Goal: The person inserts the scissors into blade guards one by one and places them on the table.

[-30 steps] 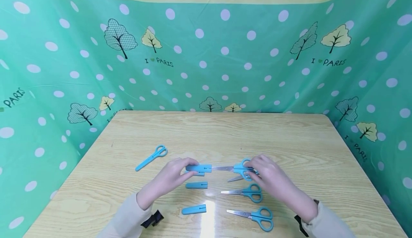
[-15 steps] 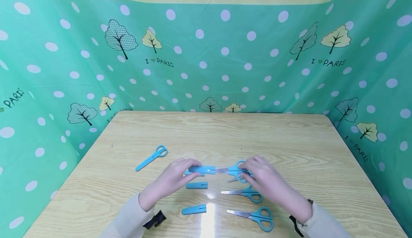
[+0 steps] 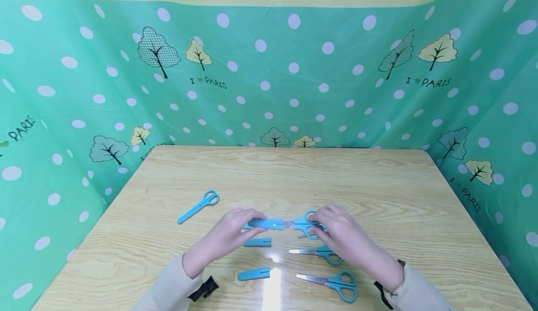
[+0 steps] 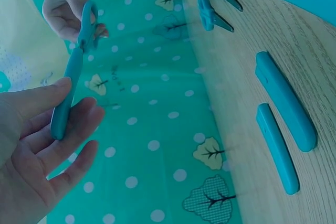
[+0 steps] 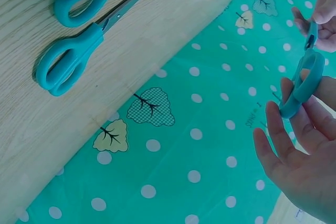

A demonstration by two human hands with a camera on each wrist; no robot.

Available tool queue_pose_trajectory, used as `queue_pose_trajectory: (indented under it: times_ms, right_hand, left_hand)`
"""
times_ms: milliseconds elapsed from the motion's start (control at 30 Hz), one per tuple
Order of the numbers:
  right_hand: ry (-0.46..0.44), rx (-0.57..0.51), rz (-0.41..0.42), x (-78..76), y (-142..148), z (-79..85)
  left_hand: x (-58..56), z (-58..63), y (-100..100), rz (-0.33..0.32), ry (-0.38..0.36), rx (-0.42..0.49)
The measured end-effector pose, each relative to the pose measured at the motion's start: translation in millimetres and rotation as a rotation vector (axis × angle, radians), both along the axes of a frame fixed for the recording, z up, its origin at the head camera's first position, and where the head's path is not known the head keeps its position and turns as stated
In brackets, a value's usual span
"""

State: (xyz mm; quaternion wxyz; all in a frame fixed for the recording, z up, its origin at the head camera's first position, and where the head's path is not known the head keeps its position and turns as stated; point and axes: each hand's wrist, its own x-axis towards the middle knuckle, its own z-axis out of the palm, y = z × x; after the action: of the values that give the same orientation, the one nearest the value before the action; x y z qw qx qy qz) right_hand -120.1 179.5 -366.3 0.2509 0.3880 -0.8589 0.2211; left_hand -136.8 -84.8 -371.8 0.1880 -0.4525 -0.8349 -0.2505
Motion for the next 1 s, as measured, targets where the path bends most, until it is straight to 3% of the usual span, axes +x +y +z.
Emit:
queue_pose_trajectory:
  times_ms: [267, 567, 1000]
  right_hand:
    - [0.001, -0.007, 0.004, 1.7, -0.3, 1.2]
    - [0.005, -0.005, -0.001, 2.8, 0.3, 1.1]
    - [-0.026, -0.014, 0.016, 3.2, 3.3, -1.4]
  left_hand:
    - [1.7, -0.5, 0.9, -0.004, 0.016, 0.008]
    - [2.0, -3.9, 1.3, -0.068, -0.014, 0.058]
    - [2.5, -5.6, 1.8, -0.050, -0.032, 0.065]
